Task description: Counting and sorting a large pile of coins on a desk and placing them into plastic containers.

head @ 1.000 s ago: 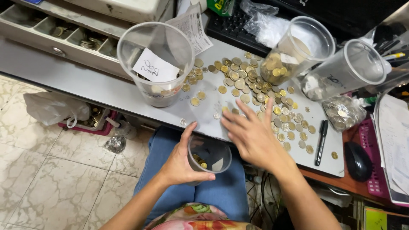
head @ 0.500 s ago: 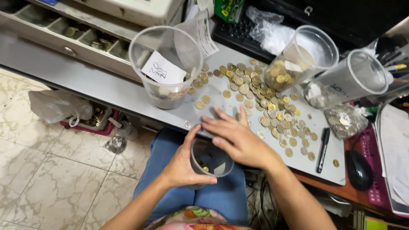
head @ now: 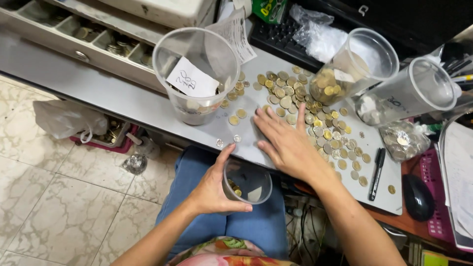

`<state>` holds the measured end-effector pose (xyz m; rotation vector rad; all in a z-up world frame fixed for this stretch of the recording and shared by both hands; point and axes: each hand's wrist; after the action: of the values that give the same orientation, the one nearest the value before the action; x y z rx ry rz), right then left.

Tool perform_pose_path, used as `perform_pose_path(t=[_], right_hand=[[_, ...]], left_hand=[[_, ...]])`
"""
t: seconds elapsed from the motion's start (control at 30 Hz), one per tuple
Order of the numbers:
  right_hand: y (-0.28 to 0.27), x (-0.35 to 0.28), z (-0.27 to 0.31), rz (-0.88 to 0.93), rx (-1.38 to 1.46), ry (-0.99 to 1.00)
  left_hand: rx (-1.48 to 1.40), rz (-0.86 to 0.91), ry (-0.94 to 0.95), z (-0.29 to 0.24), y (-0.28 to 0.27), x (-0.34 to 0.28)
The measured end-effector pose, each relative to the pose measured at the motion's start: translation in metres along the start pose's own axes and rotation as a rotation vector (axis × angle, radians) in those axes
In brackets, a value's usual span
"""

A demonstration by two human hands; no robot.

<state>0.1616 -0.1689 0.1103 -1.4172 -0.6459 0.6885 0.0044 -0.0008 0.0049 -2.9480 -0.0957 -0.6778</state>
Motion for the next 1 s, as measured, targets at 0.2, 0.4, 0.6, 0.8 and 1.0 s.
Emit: perform_pose_path(t=[0.2, 0.4, 0.6, 0.8, 1.0], right_hand=[[-0.014, -0.037, 0.016, -0.03, 0.113, -0.118], [-0.029, -0.033, 0.015, 0.059, 0.52, -0.287], [-0.015, 0.068, 0.008, -0.081, 0.483, -0.243], [0.012, 0.114, -0.017, 0.004, 0.416, -0.144], [0.015, 0.095, -0.014, -0.086, 0.376, -0.194]], left_hand=[[-0.022, 0.0, -0.009, 0.0, 0.001, -0.002], [0.005, 0.008, 0.019, 0.004, -0.001, -0.001], [-0.004, -0.008, -0.012, -0.008, 0.001, -0.001], [0.017, 0.008, -0.004, -0.004, -0.001, -0.003], [0.02, 0.004, 0.004, 0.005, 0.001, -0.005]])
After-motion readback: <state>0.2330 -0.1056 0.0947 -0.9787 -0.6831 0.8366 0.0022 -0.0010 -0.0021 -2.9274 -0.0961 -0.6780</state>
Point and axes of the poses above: each hand's wrist, its own x-axis towards the middle knuckle, its own y-axis out of the palm, z = x × y, and after that the axes turned 13 degrees about y, right-handed
